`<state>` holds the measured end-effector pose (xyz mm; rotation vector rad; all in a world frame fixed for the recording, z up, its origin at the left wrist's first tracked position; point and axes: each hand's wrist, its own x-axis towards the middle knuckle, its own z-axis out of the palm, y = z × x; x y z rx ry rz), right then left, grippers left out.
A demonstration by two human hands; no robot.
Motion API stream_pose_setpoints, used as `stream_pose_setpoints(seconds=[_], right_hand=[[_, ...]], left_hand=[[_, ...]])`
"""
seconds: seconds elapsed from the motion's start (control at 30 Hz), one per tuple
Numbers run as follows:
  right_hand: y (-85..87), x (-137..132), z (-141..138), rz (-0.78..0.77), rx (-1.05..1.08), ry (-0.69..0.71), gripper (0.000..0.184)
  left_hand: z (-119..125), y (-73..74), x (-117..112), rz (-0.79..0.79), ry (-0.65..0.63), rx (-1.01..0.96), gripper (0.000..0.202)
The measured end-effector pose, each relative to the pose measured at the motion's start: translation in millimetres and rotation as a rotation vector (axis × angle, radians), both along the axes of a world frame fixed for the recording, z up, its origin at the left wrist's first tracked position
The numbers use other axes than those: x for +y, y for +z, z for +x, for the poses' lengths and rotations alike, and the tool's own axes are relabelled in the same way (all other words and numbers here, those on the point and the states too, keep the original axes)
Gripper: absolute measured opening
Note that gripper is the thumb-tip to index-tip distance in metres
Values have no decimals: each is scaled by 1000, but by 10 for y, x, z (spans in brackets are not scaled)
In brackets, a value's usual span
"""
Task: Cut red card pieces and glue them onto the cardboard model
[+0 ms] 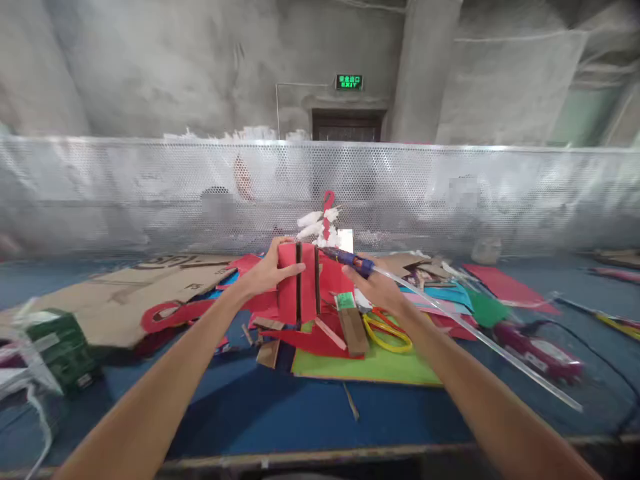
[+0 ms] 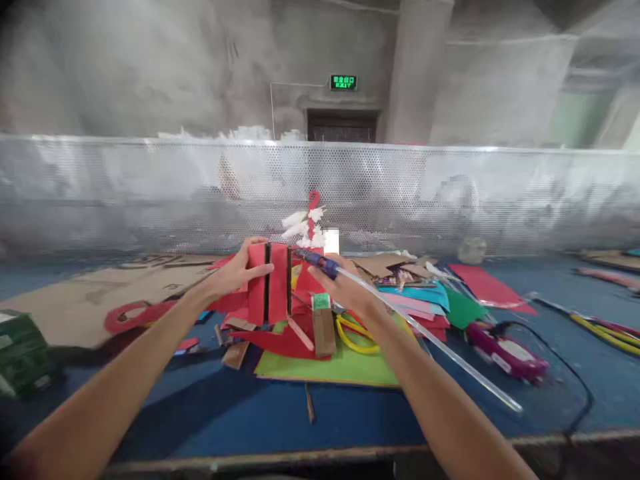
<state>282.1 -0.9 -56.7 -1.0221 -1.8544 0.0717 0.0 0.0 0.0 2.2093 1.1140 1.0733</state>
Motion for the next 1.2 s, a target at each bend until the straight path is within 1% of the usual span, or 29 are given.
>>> stream_pose_setpoints(seconds=[0.2,0.4,0.63,0.9,1.1,1.2], right_hand=[[29,26,12,86,-39,-107,41],[48,0,3,72,-28,-121,36],[71,-7,-25,105,-52,-149,38],[91,-35,-39,110,-31,-131,38],[89,-37,-47,135,-124,-85,40],[98,-63,-51,113,-92,-68,37]], left_hand=[[-1,-54,14,-23,-50,-17,66],[1,-64,23,-30,-54,-30,67],[-7,-74,26,-26,-61,-24,68],[-5,-64,30,-38,-55,-32,67],[-53,-69,96,-33,-16,-74,68],[-63,-68,102,-16,2,-75,67]])
